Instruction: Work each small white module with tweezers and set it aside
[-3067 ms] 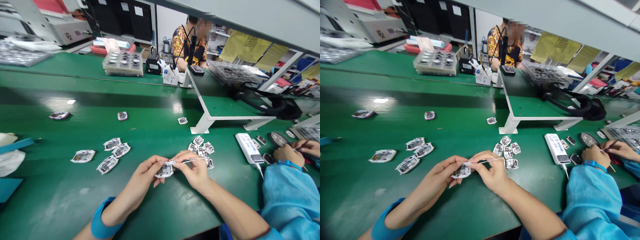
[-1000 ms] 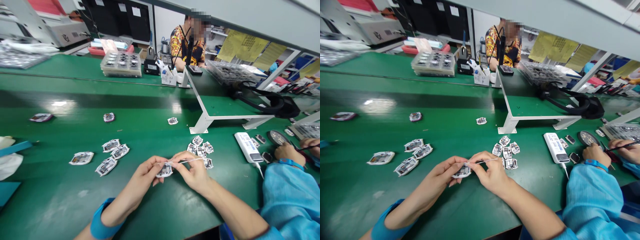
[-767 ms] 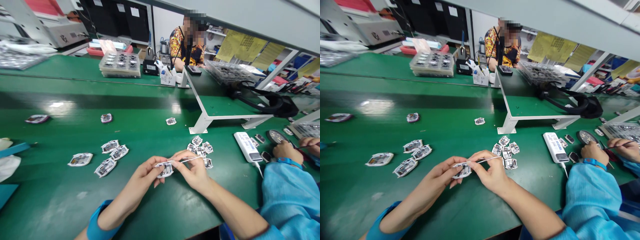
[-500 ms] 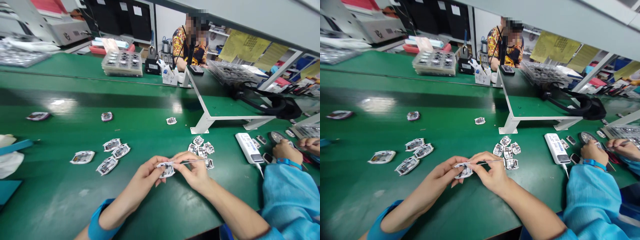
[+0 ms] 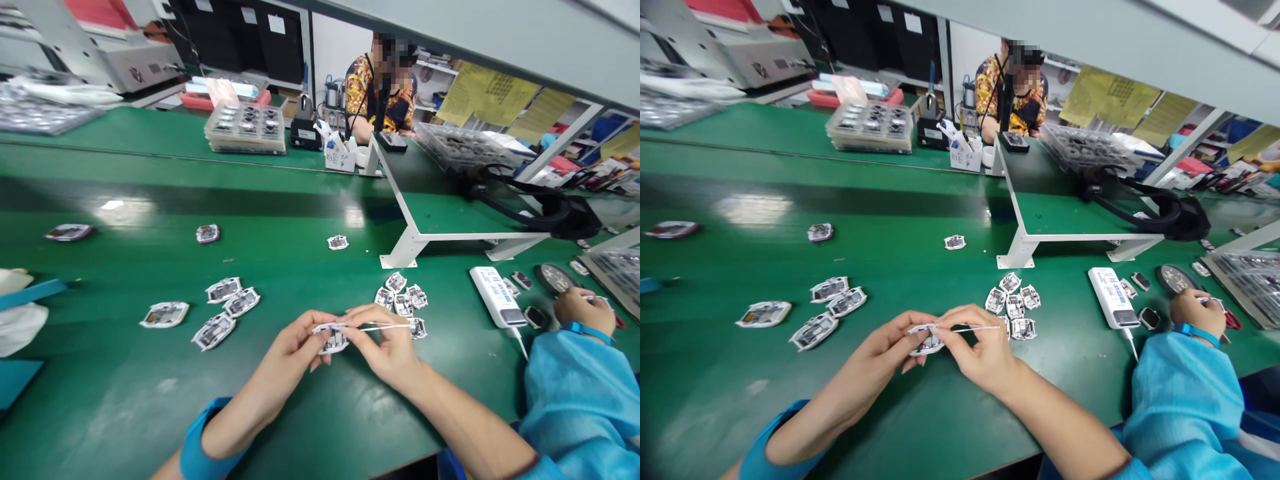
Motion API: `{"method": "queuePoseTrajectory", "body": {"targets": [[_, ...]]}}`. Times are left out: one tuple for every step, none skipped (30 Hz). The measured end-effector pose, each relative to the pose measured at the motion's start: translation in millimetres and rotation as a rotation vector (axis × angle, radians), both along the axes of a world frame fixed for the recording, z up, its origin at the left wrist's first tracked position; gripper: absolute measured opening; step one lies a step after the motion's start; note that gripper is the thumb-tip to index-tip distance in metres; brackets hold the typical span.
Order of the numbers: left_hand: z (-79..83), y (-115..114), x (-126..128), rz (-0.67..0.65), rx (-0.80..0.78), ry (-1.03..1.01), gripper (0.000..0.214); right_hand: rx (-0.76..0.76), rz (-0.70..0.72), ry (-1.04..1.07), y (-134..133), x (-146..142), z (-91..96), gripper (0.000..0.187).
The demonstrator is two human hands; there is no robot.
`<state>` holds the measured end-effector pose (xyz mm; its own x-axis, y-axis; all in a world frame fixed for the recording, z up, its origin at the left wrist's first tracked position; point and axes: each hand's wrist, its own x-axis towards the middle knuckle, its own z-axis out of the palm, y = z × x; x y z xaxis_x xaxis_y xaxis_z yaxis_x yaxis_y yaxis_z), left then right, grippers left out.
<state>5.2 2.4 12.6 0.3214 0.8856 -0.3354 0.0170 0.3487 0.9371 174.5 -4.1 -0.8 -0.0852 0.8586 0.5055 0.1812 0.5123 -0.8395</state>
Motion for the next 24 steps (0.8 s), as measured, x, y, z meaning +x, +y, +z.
{"method": "queuePoseTrajectory", "body": {"targets": [[-0.5, 0.2, -0.1, 0.009, 0.001, -0.001, 0.03, -0.031, -0.003, 0.022, 0.0, 0.0, -0.5, 0.006], [-1.0, 0.3, -0.2, 0.016, 0.004, -0.001, 0.029, -0.058, -0.005, 0.043, 0.1, -0.1, -1.1, 0.005], [-1.3, 0.3, -0.4, 0.019, 0.007, -0.001, 0.029, -0.075, -0.007, 0.061, 0.1, -0.2, -1.8, 0.004], [-1.4, 0.2, -0.6, 0.021, 0.01, 0.0, 0.029, -0.082, -0.009, 0.072, 0.1, -0.4, -2.4, 0.004], [-1.2, 0.0, -0.7, 0.021, 0.013, 0.0, 0.03, -0.082, -0.011, 0.073, -0.1, -0.6, -2.8, 0.003], [-0.6, -0.3, -0.6, 0.02, 0.015, 0.0, 0.03, -0.078, -0.016, 0.064, -0.3, -0.9, -3.1, 0.003], [0.2, -0.6, -0.5, 0.021, 0.014, -0.001, 0.03, -0.07, -0.022, 0.05, -0.8, -1.1, -3.2, 0.003], [1.0, -0.9, -0.2, 0.024, 0.01, -0.003, 0.029, -0.058, -0.03, 0.034, -1.3, -1.3, -3.3, 0.004], [1.9, -1.2, 0.1, 0.028, 0.004, -0.008, 0.029, -0.046, -0.036, 0.016, -1.9, -1.4, -3.3, 0.004], [2.5, -1.3, 0.4, 0.032, -0.004, -0.015, 0.028, -0.033, -0.04, -0.002, -2.4, -1.4, -3.3, 0.005], [2.8, -1.3, 0.7, 0.037, -0.016, -0.024, 0.028, -0.018, -0.041, -0.016, -2.8, -1.3, -3.4, 0.005], [2.6, -1.3, 1.0, 0.042, -0.029, -0.036, 0.027, -0.002, -0.038, -0.03, -2.9, -1.2, -3.6, 0.006], [2.0, -1.1, 1.2, 0.048, -0.041, -0.048, 0.027, 0.017, -0.031, -0.046, -2.7, -1.1, -3.7, 0.007], [1.0, -1.0, 1.4, 0.055, -0.051, -0.059, 0.026, 0.042, -0.022, -0.062, -2.2, -1.0, -3.9, 0.008], [-0.3, -0.8, 1.5, 0.062, -0.058, -0.067, 0.026, 0.071, -0.014, -0.077, -1.4, -1.0, -4.1, 0.009], [-1.7, -0.7, 1.7, 0.067, -0.062, -0.072, 0.026, 0.103, -0.008, -0.09, -0.4, -1.1, -4.2, 0.009], [-3.1, -0.5, 1.9, 0.072, -0.064, -0.074, 0.026, 0.134, -0.005, -0.1, 0.7, -1.3, -4.3, 0.009], [-4.1, -0.4, 2.1, 0.076, -0.065, -0.079, 0.026, 0.163, -0.005, -0.108, 1.7, -1.5, -4.4, 0.009], [-4.8, -0.2, 2.3, 0.08, -0.069, -0.086, 0.025, 0.188, -0.009, -0.112, 2.6, -1.7, -4.3, 0.008], [-5.1, 0.0, 2.3, 0.085, -0.072, -0.096, 0.024, 0.207, -0.014, -0.115, 3.1, -1.8, -4.0, 0.007], [-4.8, 0.3, 2.1, 0.093, -0.075, -0.107, 0.024, 0.218, -0.021, -0.114, 3.4, -1.9, -3.6, 0.006], [-4.3, 0.7, 1.6, 0.099, -0.078, -0.117, 0.023, 0.222, -0.032, -0.106, 3.2, -2.0, -2.9, 0.005], [-3.5, 1.3, 0.7, 0.1, -0.079, -0.122, 0.024, 0.218, -0.046, -0.092, 2.7, -1.9, -2.0, 0.004], [-2.8, 2.1, -0.5, 0.088, -0.075, -0.121, 0.024, 0.207, -0.063, -0.072, 1.9, -1.6, -0.9, 0.004]]}}
